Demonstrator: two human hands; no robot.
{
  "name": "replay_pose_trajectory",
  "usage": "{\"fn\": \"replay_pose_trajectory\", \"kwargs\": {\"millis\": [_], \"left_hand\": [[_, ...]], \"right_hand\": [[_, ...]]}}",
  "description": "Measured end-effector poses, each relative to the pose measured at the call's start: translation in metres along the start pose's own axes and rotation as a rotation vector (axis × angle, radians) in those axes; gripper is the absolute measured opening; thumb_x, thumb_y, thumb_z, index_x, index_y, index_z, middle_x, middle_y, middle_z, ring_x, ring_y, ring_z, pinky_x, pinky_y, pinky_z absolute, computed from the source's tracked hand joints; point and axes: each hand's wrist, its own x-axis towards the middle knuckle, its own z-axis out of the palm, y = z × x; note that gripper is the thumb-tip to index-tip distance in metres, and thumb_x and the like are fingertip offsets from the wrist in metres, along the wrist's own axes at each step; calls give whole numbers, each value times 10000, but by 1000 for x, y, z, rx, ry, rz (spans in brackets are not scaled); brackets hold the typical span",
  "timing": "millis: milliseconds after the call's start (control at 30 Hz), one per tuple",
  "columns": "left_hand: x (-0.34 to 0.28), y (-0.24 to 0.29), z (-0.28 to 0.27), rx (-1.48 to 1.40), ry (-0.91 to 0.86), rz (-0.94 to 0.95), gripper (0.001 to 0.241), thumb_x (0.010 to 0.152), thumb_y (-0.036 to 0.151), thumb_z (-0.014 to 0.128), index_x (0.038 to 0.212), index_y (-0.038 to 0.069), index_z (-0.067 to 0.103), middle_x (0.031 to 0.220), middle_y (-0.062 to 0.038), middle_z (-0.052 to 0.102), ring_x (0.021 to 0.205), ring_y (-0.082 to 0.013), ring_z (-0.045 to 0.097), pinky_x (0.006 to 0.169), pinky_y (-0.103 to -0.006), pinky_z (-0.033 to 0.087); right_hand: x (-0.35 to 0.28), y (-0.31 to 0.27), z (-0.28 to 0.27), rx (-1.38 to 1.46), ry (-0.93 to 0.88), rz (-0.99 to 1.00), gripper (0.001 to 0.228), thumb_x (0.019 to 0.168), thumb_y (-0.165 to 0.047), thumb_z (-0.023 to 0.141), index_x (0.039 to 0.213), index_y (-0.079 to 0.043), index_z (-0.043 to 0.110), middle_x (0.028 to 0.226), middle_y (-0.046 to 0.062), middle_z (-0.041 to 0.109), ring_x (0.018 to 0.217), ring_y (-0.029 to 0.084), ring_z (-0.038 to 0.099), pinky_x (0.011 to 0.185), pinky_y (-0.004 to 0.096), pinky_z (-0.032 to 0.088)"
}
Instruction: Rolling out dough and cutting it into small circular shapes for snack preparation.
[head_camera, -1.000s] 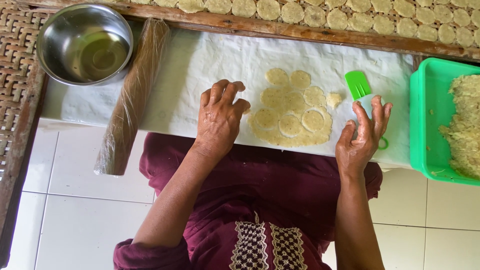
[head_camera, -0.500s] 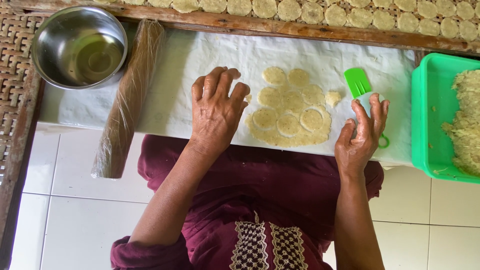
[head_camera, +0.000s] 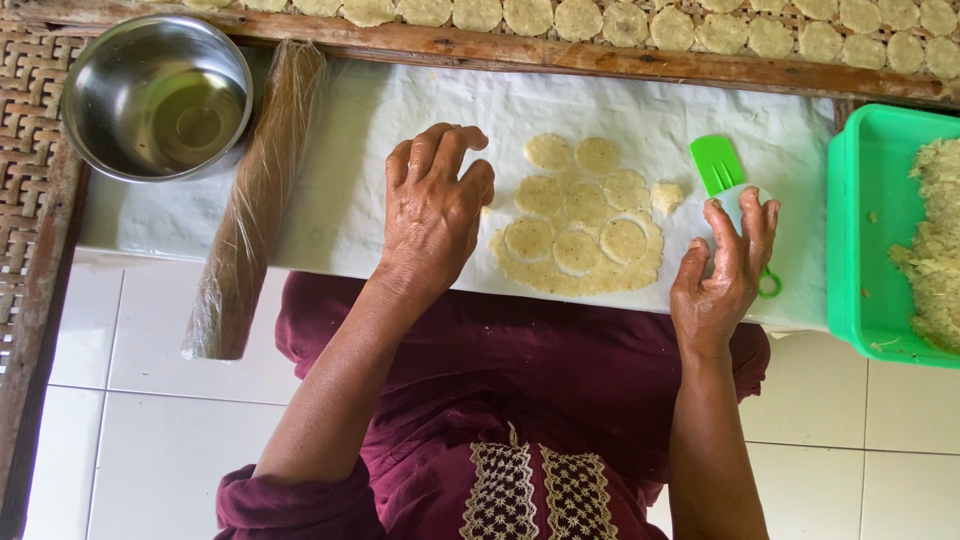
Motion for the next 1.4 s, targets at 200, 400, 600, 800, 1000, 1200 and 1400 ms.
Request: {"fn": "replay_pose_trajectory", "kwargs": {"millis": [200,400,600,800,1000,1200,1400], "left_hand": [[4,-1,-4,-91,-35,-49,140,827,6,734,834,144,718,1332,-36,583,1341,-272,488,1114,-477,371],[14,-3,-18,-170,-63,-62,205,790,185,857,968,125,774,1289,-58,564,1287,-296,472,1083,-514,347],[11,-13,-7,-94,-81,-69,84,834,178,846,861,133,781,1316,-33,584,1319,-273,478,1109,-493,340],[7,-47,-7,176,-128,-128,528,837,-115,643,1261,175,761,1499,-93,484,1469,-314,351,1231,-549,211],[-7,-135,-62,566,-21,-344,546,882,-61,617,1381,158,657,1707,-147,222,1620,-388,38,1216,-744,-97],[-38,-208,-83,354,-295,-671,795,1119,678,304,976,53,774,1829,-180,121,1610,-359,-202,1126,-746,-227],[-53,-247,-76,339,-391,-654,893,1061,737,167,1259,79,738,1760,-156,178,1585,-300,-208,1063,-708,-277]], "right_hand": [[0,-1,-1,-10,-11,-8,477,969,135,590,1409,-44,634,1660,170,438,1612,457,285,1321,546,345],[-1,4,2,-13,-10,-19,491,968,141,575,1418,-48,628,1662,166,439,1613,468,284,1335,557,334],[-1,4,2,-29,-10,-26,486,976,141,558,1419,-46,624,1663,172,441,1613,470,290,1340,573,321],[-2,6,-2,-8,-16,-45,457,1005,117,553,1425,-49,622,1659,189,457,1618,481,293,1353,584,295],[-4,9,1,-42,-2,-107,387,1046,38,586,1427,-21,621,1648,228,479,1583,498,320,1304,593,277],[0,8,4,-116,10,-129,312,1142,-148,568,1411,-1,625,1629,249,484,1581,519,337,1330,642,269],[1,1,0,-85,19,-140,422,1200,-293,437,1409,30,611,1612,256,479,1570,515,334,1320,640,243]]}}
